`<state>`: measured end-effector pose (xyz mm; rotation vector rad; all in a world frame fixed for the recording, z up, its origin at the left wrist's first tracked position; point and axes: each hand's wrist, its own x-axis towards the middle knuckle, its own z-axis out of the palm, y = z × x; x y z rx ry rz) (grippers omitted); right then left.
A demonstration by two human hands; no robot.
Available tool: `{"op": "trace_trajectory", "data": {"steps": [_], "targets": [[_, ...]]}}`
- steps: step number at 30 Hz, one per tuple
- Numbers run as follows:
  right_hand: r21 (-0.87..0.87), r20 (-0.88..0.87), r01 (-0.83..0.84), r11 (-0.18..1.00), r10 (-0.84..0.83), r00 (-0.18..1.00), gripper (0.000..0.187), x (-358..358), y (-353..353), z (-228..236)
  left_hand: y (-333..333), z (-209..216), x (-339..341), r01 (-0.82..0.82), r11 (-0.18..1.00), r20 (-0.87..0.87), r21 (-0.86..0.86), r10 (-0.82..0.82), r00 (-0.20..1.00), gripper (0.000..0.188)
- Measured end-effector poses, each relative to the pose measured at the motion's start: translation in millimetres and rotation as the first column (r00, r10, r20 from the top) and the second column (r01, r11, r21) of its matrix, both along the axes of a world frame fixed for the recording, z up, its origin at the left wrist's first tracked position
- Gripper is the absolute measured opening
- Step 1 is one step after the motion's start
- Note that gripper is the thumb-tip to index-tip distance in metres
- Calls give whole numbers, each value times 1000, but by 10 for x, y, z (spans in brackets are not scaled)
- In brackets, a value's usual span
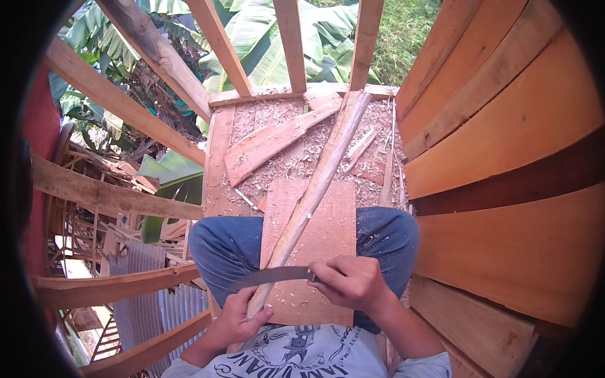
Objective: The person sits cross-legged on a wooden platform and uses a curved knife to shave and shape a long, thin piece of wood. They repeatedly scrape the surface of the wood, removing thin layers and creating wood shavings that accumulate on the platform.
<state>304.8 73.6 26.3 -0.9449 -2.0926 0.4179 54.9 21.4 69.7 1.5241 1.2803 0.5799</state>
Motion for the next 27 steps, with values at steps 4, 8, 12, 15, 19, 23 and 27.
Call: {"op": "trace_trajectory", "data": {"steps": [4,8,12,15,19,23,27], "targets": [[-130,-134,386,913,-402,906,21,64,87,-83,23,-24,-52,26,986,-14,-166,-29,999,33],[-72,-80,122,990,-128,989,22,16,46,25,-19,-49,-97,16,988,-16,-154,-19,1000,33],[-159,-161,369,916,-393,905,24,12,0,-85,-4,-32,-32,5,990,6,-144,-4,1000,25],[-51,-102,113,992,-118,988,24,-10,8,-14,-14,-8,10,-3,1000,31,-26,4,1000,32],[-184,-194,313,932,-347,918,25,24,-4,-107,6,-34,-32,14,991,-12,-130,-16,1000,32],[-138,-174,234,963,-256,951,28,-23,64,6,-60,-21,-73,-13,991,-34,-131,8,999,31],[-94,-176,281,955,-294,939,30,27,19,-78,-50,-8,-3,-10,989,-15,-145,8,1000,24]]}}
